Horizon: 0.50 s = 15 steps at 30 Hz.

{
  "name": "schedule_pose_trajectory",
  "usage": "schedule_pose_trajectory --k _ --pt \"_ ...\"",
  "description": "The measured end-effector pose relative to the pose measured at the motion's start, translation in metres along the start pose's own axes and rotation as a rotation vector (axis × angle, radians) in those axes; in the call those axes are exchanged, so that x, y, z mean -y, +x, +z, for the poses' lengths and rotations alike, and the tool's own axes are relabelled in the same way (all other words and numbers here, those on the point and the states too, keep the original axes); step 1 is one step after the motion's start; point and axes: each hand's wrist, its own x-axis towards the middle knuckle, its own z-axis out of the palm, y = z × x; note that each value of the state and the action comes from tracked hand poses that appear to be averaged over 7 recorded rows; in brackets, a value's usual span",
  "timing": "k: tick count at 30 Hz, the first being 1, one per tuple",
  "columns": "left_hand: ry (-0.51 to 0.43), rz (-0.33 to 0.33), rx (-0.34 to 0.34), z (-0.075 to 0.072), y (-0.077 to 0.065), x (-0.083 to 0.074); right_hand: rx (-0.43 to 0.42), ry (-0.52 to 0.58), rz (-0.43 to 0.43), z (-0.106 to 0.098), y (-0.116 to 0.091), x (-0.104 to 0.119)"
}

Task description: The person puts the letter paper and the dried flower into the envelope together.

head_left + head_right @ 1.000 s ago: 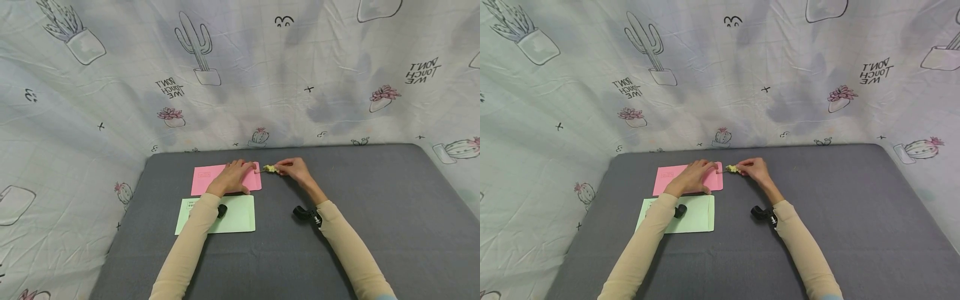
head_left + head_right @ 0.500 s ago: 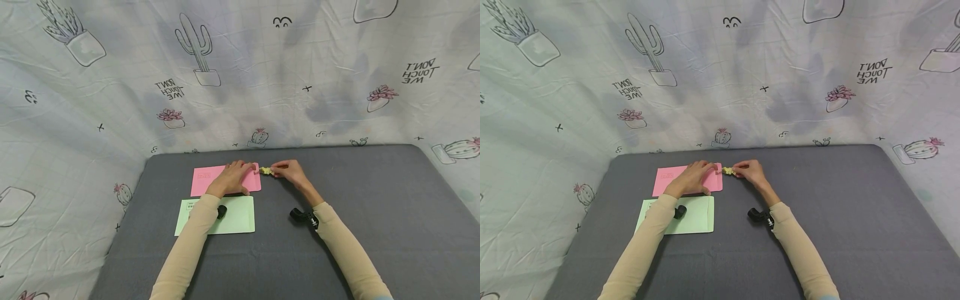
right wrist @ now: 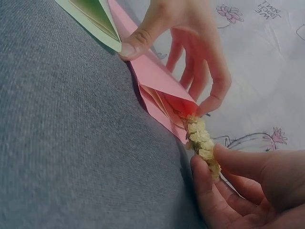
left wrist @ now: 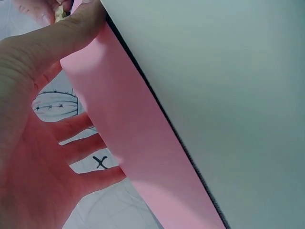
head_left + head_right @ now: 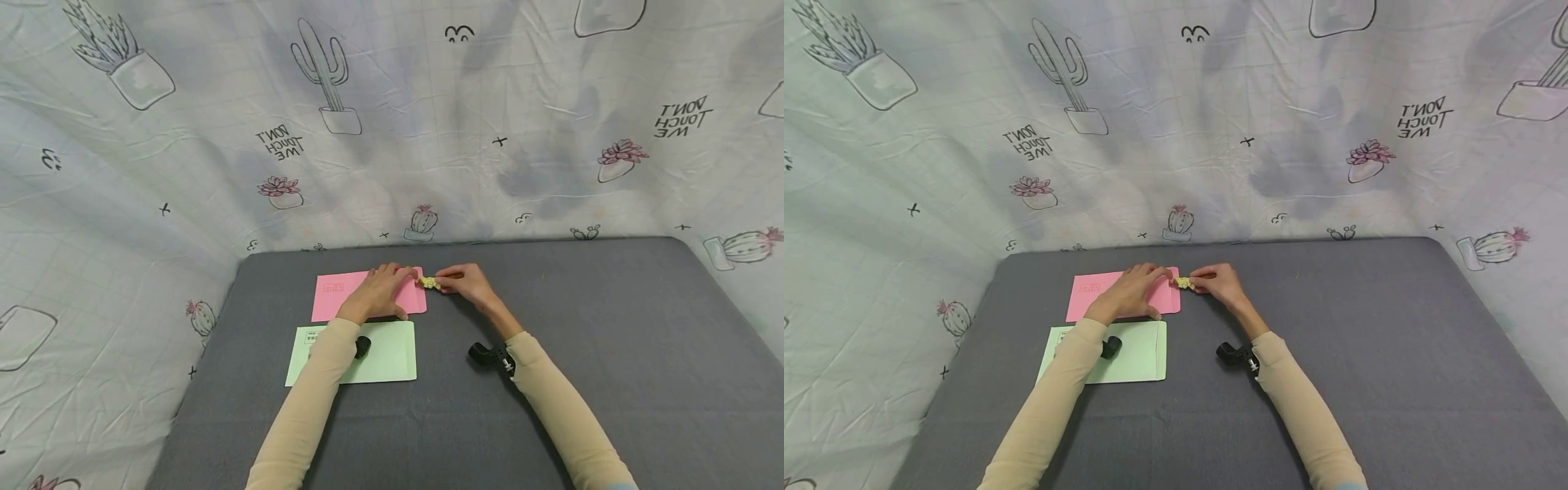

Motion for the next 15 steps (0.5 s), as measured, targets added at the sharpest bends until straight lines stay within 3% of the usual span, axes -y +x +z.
schedule_pose_trajectory --k 15 --pt "-0.011 0.022 0.004 -0.005 0.008 0.01 0.026 0.021 0.003 0.01 0.012 0.004"
